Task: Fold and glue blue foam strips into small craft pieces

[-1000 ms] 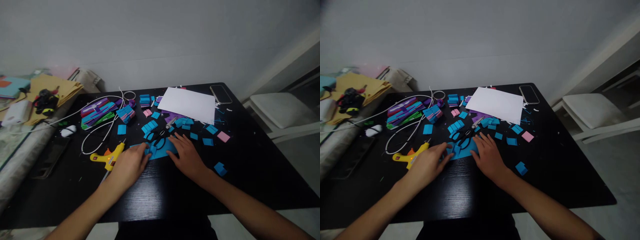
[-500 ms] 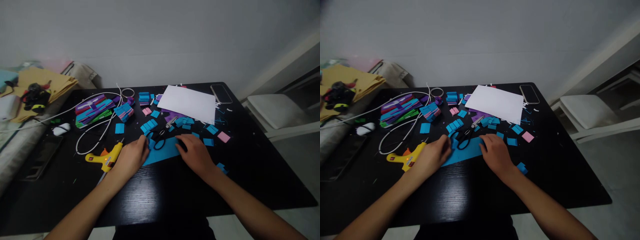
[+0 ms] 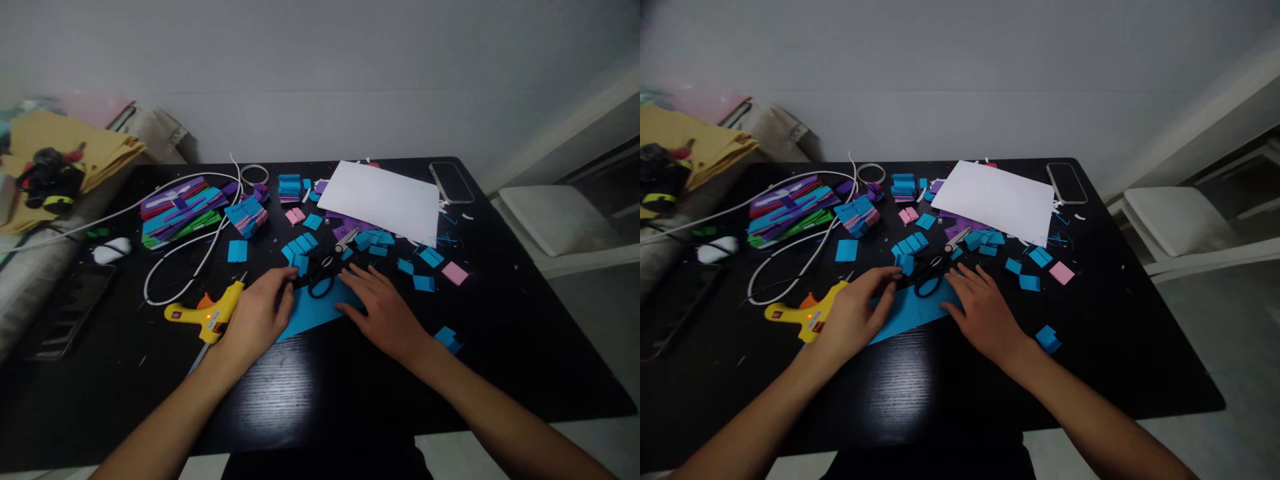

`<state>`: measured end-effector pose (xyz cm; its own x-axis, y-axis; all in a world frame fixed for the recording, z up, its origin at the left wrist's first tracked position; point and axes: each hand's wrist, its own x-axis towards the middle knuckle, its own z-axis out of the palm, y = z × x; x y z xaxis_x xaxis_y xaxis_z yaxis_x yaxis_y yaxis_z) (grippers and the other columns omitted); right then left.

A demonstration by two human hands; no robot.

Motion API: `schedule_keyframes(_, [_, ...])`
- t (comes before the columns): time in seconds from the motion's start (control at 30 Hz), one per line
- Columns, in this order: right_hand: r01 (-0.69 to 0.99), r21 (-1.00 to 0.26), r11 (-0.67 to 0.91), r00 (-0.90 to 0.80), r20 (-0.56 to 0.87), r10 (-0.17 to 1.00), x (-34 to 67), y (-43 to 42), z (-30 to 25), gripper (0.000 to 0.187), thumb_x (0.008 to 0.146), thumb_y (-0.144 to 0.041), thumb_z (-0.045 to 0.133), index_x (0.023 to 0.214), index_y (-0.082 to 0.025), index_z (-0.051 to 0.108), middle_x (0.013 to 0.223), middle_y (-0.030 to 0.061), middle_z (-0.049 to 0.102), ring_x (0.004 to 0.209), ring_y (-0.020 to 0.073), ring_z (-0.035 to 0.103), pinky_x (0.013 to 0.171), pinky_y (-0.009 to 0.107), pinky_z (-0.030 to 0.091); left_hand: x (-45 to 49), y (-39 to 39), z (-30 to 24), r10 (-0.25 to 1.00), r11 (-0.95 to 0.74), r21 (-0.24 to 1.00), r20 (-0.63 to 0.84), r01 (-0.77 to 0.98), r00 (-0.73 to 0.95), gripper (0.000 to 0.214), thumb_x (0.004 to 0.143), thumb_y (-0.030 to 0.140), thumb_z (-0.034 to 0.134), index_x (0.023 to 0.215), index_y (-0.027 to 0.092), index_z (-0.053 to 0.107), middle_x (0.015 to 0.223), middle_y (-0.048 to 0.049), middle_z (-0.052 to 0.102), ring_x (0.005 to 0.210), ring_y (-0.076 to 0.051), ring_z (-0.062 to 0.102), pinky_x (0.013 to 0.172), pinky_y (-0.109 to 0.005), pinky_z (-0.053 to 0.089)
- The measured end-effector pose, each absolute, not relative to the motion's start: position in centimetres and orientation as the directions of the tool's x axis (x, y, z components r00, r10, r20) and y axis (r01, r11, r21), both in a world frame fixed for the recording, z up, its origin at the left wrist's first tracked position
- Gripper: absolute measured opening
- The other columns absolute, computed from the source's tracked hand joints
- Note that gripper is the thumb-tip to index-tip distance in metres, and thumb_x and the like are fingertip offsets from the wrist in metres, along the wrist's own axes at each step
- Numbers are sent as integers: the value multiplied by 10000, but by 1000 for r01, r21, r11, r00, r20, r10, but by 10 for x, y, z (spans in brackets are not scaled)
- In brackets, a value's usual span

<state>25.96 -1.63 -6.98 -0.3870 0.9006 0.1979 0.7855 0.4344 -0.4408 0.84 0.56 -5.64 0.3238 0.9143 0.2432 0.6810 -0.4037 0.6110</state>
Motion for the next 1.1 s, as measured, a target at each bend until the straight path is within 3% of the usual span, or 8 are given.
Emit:
schedule_keyframes(0.13, [763,-468,446,-396,207,895,262,-17,-68,422,963,-246,694,1381,-203,661,1358,122,726,1367,341,616,1174,613,461,9,4,-56,886,-462,620,290,635,362,331,1022,195,516,1343,170,594,1205,-111,735,1097,-227,721,963,-375,581])
schedule_keyframes(0.33, [684,-634,362,-359,140,923,262,-19,-57,399,900,-121,711,1291,-202,698,1192,98,762,1145,288,704,1034,497,576,11,1,-54,850,-508,646,269,569,454,161,1013,186,547,1117,189,669,1045,-82,714,988,-207,699,872,-342,585])
schedule_keyframes(0.5, [552,-794,256,-334,71,940,260,-19,-47,427,856,-25,669,1223,-238,721,1169,61,731,1089,222,713,1004,391,574,15,-2,-52,802,-535,659,201,528,562,151,1010,222,570,1121,192,667,1065,-100,720,1006,-229,689,910,-384,572])
schedule_keyframes(0.67, [401,-850,342,-286,239,928,259,-20,-41,303,882,-73,718,1129,-246,743,1080,45,724,1020,200,711,940,351,580,17,-6,-54,804,-537,644,195,545,561,477,941,376,726,1347,186,561,1179,-120,710,1094,-266,685,953,-426,563])
schedule_keyframes(0.8, [370,-798,475,-225,419,880,259,-21,-40,245,911,-102,719,1094,-263,748,1019,36,708,948,190,710,873,339,598,16,-7,-55,805,-537,664,221,521,550,236,1023,299,612,1232,190,630,1048,-70,750,957,-207,730,862,-344,578])
schedule_keyframes(0.9, [388,-783,485,-111,483,868,258,-20,-45,326,868,-119,781,1151,-271,728,1107,47,713,1055,213,698,968,373,586,16,-7,-52,793,-562,673,273,481,544,141,1037,229,574,1104,165,680,932,-48,748,832,-163,726,771,-274,563])
schedule_keyframes(1.0, [268,-915,302,97,338,936,257,-16,-52,489,823,-193,842,1270,-288,668,1276,67,680,1178,241,664,1003,404,591,16,-9,-50,811,-567,674,360,472,461,128,1014,182,598,1062,130,704,855,-44,734,739,-138,697,712,-242,539])
schedule_keyframes(1.1, [-15,-999,43,152,40,988,257,-11,-55,490,819,-285,854,1271,-282,664,1151,44,727,988,206,727,882,376,642,16,-10,-48,868,-480,744,327,464,374,138,996,198,629,1027,124,740,844,-49,747,719,-133,685,693,-233,526])
